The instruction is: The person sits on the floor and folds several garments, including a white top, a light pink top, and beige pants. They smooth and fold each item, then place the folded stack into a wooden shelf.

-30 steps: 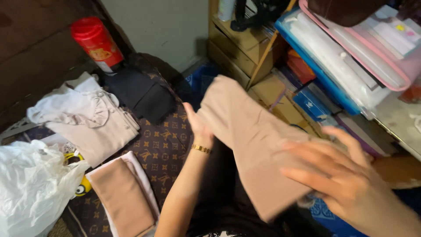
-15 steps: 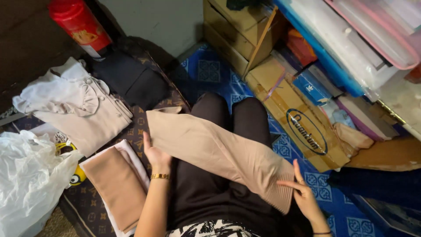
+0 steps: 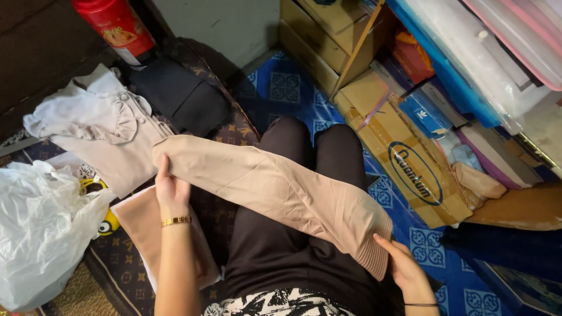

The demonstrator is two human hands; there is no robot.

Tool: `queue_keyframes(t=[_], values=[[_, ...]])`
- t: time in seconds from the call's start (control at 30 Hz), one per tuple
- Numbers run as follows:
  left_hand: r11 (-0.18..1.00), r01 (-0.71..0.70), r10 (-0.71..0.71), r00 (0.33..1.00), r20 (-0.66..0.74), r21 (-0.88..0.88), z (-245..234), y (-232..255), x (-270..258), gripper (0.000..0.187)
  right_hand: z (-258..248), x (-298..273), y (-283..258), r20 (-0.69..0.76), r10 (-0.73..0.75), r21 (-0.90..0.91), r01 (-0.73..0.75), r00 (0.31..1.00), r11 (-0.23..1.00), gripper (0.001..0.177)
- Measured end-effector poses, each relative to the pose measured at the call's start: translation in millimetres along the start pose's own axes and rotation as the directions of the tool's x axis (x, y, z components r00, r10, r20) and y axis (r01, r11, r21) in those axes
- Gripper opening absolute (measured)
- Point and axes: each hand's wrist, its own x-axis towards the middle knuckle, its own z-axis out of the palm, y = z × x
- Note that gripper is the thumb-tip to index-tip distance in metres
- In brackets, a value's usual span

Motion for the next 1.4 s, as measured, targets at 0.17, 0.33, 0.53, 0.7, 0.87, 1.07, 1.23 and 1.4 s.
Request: queue_keyframes(t=[0.17, 0.33, 0.53, 0.7, 0.87, 1.07, 1.23, 1.4], values=[[0.99, -0.131, 0.127, 0.99, 0.068, 0.056, 3, 13, 11, 0.042, 17, -20, -16, -0.12, -0.097, -0.023, 0.095, 0.988, 0.995, 0.043], [0.99, -0.144, 0.143, 0.975, 0.169, -0.01, 5, 41, 4, 0.051, 34, -51, -43, -0.119, -0.262, -0.011, 0.262, 0.958, 0.965, 0.043], [0.992, -0.094, 0.1, 0.992, 0.08, -0.081, -11, 54, -1, 0.041, 30, -45, -55, -0.047, -0.139, -0.027, 0.138, 0.989, 0.99, 0.042], [0.974, -0.175, 0.178, 0.984, 0.005, -0.143, 12, 43, -19, 0.043, 20, -38, -46, -0.044, -0.088, 0.003, 0.089, 0.995, 0.996, 0.037], [0.932, -0.34, 0.323, 0.937, 0.134, 0.125, 144, -26, -116, 0.056, 25, -43, -46, -0.06, -0.095, 0.007, 0.096, 0.994, 0.995, 0.035], [0.117, -0.508, 0.459, 0.79, 0.408, 0.853, 60, -205, -177, 0.024, 7, -17, -25, -0.076, -0.157, 0.012, 0.158, 0.985, 0.987, 0.027], [0.154, -0.83, -0.741, 0.261, 0.618, 0.535, 113, -270, -256, 0.07, -28, 35, 7, 0.076, -0.092, 0.193, 0.076, 0.993, 0.978, 0.04], [0.297, -0.889, -0.694, 0.05, 0.718, 0.349, 96, -258, -253, 0.072, 25, -25, -35, 0.132, -0.036, 0.229, 0.005, 0.991, 0.973, 0.075]])
